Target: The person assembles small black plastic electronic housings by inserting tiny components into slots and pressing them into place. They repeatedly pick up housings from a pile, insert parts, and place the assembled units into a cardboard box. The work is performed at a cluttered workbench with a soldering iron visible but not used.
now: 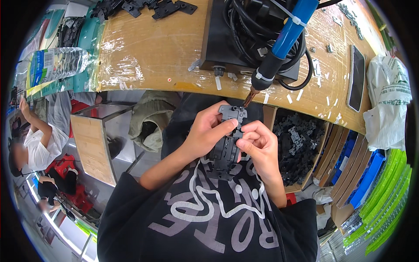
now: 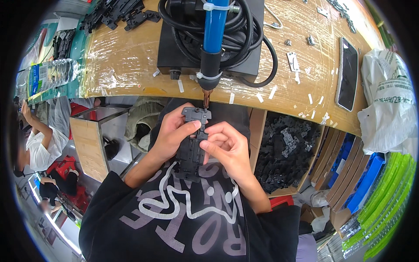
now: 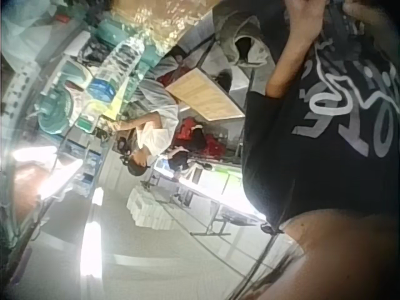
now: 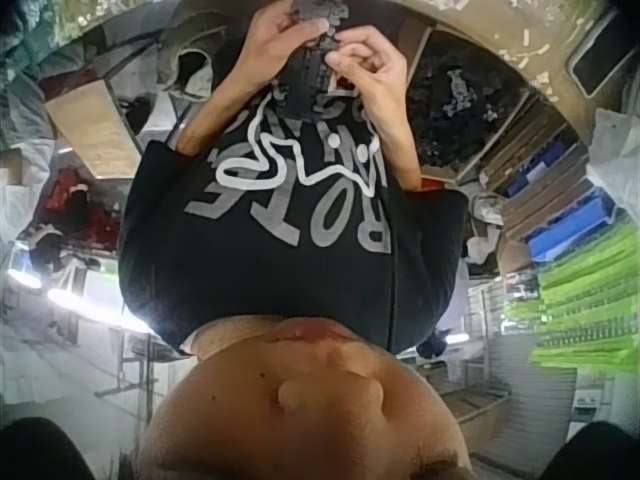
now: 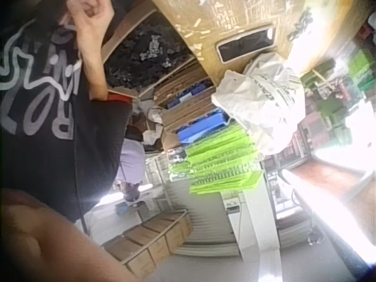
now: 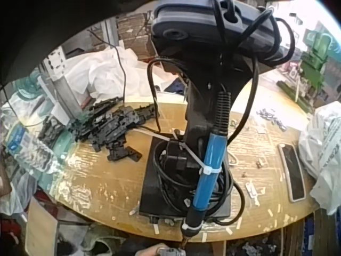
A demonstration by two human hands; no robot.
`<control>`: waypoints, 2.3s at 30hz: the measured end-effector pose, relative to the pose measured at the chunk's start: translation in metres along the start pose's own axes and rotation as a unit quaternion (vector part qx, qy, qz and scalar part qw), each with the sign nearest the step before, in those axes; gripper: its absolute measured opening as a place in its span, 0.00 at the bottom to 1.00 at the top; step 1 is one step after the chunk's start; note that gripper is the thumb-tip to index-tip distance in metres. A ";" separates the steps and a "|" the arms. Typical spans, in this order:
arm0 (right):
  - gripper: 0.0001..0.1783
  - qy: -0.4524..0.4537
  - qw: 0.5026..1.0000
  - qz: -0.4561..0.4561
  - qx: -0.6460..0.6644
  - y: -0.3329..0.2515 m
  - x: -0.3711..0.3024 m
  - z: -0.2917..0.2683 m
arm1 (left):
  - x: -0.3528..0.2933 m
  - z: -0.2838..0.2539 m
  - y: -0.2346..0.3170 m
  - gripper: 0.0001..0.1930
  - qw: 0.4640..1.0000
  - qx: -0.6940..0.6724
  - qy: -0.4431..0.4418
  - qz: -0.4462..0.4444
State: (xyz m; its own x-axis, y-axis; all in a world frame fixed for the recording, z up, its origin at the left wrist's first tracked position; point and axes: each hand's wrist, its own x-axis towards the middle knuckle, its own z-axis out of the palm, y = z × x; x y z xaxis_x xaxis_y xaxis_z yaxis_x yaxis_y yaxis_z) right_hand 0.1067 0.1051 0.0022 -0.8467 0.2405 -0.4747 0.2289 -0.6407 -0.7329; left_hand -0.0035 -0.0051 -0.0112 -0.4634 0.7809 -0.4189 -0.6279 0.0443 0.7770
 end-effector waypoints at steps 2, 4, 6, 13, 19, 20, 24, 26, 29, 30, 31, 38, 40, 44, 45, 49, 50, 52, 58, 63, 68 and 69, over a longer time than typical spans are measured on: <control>0.11 0.001 1.000 -0.001 0.004 0.001 0.000 0.000 | 0.000 0.000 0.000 0.07 1.000 0.004 0.001 0.000; 0.11 0.001 1.000 -0.002 0.001 0.000 0.000 0.000 | 0.000 0.000 0.000 0.07 1.000 0.012 0.001 0.000; 0.11 0.002 1.000 -0.003 -0.001 0.001 0.001 0.000 | 0.000 0.000 0.001 0.07 1.000 0.011 0.002 0.000; 0.10 0.000 1.000 0.006 0.005 0.005 0.005 -0.004 | 0.001 0.000 0.003 0.08 1.000 0.026 0.002 0.006; 0.10 0.002 1.000 0.003 0.006 0.003 0.007 -0.004 | 0.004 0.000 0.002 0.08 1.000 0.024 0.015 0.004; 0.10 0.002 1.000 0.001 0.008 0.003 0.007 -0.004 | 0.004 0.001 0.004 0.08 1.000 0.025 0.017 0.004; 0.10 0.006 1.000 -0.009 -0.003 0.003 0.006 -0.004 | 0.004 0.002 0.006 0.08 0.999 0.032 0.015 -0.002; 0.10 0.008 1.000 -0.011 -0.008 0.001 0.006 -0.003 | 0.004 0.001 0.005 0.08 0.999 0.028 0.015 -0.005; 0.10 0.009 1.000 -0.002 0.005 0.001 0.007 -0.003 | 0.005 0.002 0.004 0.09 1.000 0.011 0.020 -0.006; 0.10 0.010 1.000 -0.002 0.008 0.002 0.007 -0.003 | 0.005 0.003 0.005 0.09 1.000 0.010 0.023 -0.007; 0.10 0.010 1.000 -0.001 0.011 0.002 0.007 -0.003 | 0.005 0.004 0.005 0.09 1.000 0.009 0.026 -0.008; 0.10 0.016 1.000 0.002 0.020 0.002 0.007 -0.004 | 0.005 0.003 0.003 0.08 0.999 0.017 0.029 -0.004; 0.10 0.015 1.000 0.002 0.023 0.002 0.008 -0.003 | 0.005 0.005 0.005 0.07 0.999 0.005 0.035 0.003; 0.10 0.018 0.999 0.002 0.026 0.001 0.008 -0.002 | 0.005 0.005 0.006 0.05 0.999 0.011 0.036 0.002; 0.10 0.018 0.999 0.002 0.027 0.002 0.008 -0.002 | 0.006 0.005 0.005 0.05 0.999 0.012 0.037 0.001; 0.09 0.018 0.999 0.000 0.032 0.002 0.009 -0.002 | 0.006 0.005 0.007 0.06 0.999 0.008 0.035 0.007; 0.09 0.017 0.999 -0.001 0.033 0.001 0.009 -0.001 | 0.006 0.005 0.006 0.06 0.999 0.004 0.038 0.007; 0.09 0.017 0.999 0.001 0.033 0.000 0.009 -0.001 | 0.006 0.006 0.005 0.06 0.999 -0.003 0.044 0.008; 0.09 0.019 0.999 0.001 0.036 0.000 0.009 -0.001 | 0.007 0.006 0.002 0.08 0.999 -0.013 0.045 0.013; 0.09 0.018 0.999 0.003 0.037 -0.001 0.010 0.000 | 0.006 0.004 0.003 0.09 0.999 -0.011 0.038 0.006; 0.09 0.013 0.999 0.002 0.039 0.000 0.010 -0.001 | 0.007 0.002 0.001 0.08 0.999 0.002 0.035 0.016; 0.09 0.011 0.999 0.002 0.037 0.000 0.010 -0.001 | 0.007 0.002 0.001 0.08 0.999 0.005 0.036 0.016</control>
State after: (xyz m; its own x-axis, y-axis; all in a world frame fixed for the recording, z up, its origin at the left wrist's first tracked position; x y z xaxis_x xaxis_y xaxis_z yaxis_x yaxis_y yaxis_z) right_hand 0.0987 0.1086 -0.0030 -0.8347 0.2534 -0.4889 0.1955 -0.6936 -0.6933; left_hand -0.0060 0.0015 -0.0119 -0.5270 0.7358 -0.4252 -0.6053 0.0262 0.7955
